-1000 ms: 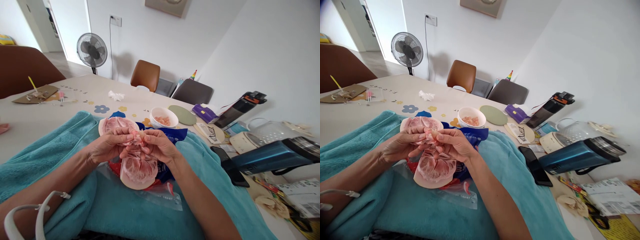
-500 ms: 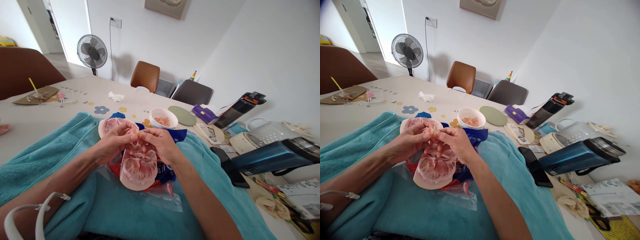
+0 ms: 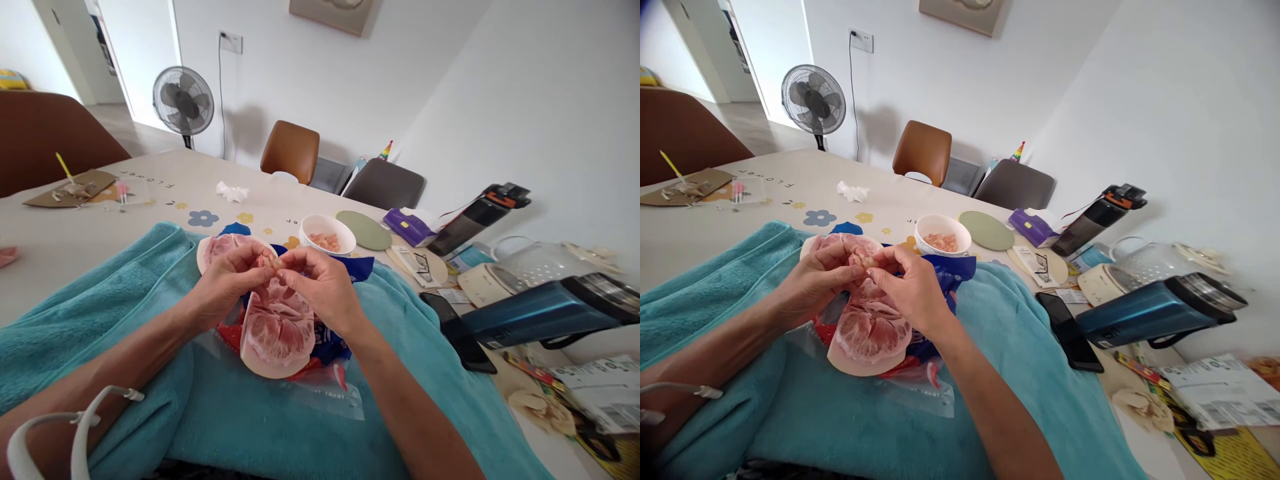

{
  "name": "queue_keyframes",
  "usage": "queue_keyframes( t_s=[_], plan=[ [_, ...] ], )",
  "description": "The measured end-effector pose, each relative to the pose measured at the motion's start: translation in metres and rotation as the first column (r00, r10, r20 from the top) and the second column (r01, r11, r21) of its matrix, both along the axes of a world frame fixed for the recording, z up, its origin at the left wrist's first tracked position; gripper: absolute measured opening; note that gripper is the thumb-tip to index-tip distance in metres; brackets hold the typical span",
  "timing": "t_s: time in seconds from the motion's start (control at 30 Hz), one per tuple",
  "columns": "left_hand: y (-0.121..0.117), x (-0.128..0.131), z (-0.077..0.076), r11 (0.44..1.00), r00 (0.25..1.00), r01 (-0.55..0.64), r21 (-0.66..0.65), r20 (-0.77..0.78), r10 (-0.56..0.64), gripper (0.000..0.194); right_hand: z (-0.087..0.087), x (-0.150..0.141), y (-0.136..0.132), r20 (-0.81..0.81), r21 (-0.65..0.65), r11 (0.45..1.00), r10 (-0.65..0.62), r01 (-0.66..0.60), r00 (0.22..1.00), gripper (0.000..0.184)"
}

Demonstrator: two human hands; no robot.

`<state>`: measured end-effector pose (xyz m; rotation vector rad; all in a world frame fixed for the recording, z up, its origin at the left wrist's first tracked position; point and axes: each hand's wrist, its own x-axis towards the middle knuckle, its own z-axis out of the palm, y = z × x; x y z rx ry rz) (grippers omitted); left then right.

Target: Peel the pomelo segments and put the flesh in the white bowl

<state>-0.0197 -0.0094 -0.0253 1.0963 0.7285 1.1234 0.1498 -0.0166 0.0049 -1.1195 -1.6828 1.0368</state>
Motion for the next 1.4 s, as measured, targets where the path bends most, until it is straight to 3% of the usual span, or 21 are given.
queue_keyframes(
  t_s=[0.2, 0.3, 0.4, 0.57, 0.67, 0.77, 0.83, 0.93, 1.13, 1.27, 1.4],
  plan=[
    [-0.001, 0.001, 0.002, 0.998, 1.000, 0.011, -0.066, 0.029, -0.009, 0.016, 0.005, -0.001, -0.006, 0.108, 0.079, 0.996, -0.043, 0.035, 0.993, 0.007],
    [-0.001, 0.000, 0.004, 0.994, 0.995, 0.076, -0.080, 0.075, -0.070, 0.018, 0.008, 0.000, -0.006, -0.055, -0.085, 0.996, 0.019, -0.024, 0.998, 0.010],
    [0.000, -0.002, 0.004, 0.983, 0.985, 0.139, -0.119, 0.114, -0.126, 0.020, 0.008, 0.001, -0.004, -0.267, -0.275, 0.956, 0.029, -0.105, 0.963, 0.020],
    [0.004, -0.004, 0.003, 0.966, 0.971, 0.194, -0.170, 0.176, -0.164, 0.019, 0.003, 0.000, 0.001, -0.429, -0.364, 0.903, 0.054, -0.228, 0.901, 0.019],
    [0.005, -0.003, 0.002, 0.968, 0.974, 0.175, -0.180, 0.177, -0.143, 0.018, 0.000, -0.003, 0.001, -0.339, -0.316, 0.937, 0.035, -0.149, 0.940, 0.014],
    [0.005, -0.002, 0.001, 0.968, 0.979, 0.157, -0.195, 0.163, -0.126, 0.016, -0.001, -0.005, -0.002, -0.116, -0.122, 0.992, -0.041, 0.026, 0.992, 0.007],
    [0.005, -0.001, 0.000, 0.966, 0.978, 0.160, -0.205, 0.166, -0.126, 0.015, -0.001, -0.006, -0.004, -0.058, -0.070, 0.996, -0.053, 0.049, 0.997, 0.006],
    [0.007, -0.002, -0.001, 0.960, 0.975, 0.176, -0.220, 0.172, -0.140, 0.014, 0.001, -0.006, -0.004, -0.194, -0.212, 0.977, -0.017, -0.025, 0.981, 0.014],
    [0.010, -0.004, -0.003, 0.941, 0.961, 0.239, -0.240, 0.198, -0.193, 0.012, -0.001, -0.006, 0.003, -0.474, -0.444, 0.871, -0.026, -0.213, 0.880, 0.017],
    [0.011, -0.006, -0.005, 0.929, 0.953, 0.260, -0.265, 0.223, -0.203, 0.015, -0.007, -0.005, 0.007, -0.586, -0.486, 0.819, -0.046, -0.304, 0.809, 0.016],
    [0.011, -0.006, -0.005, 0.930, 0.962, 0.229, -0.287, 0.213, -0.171, 0.016, -0.009, -0.005, 0.008, -0.599, -0.470, 0.825, -0.038, -0.313, 0.800, 0.015]
  ],
)
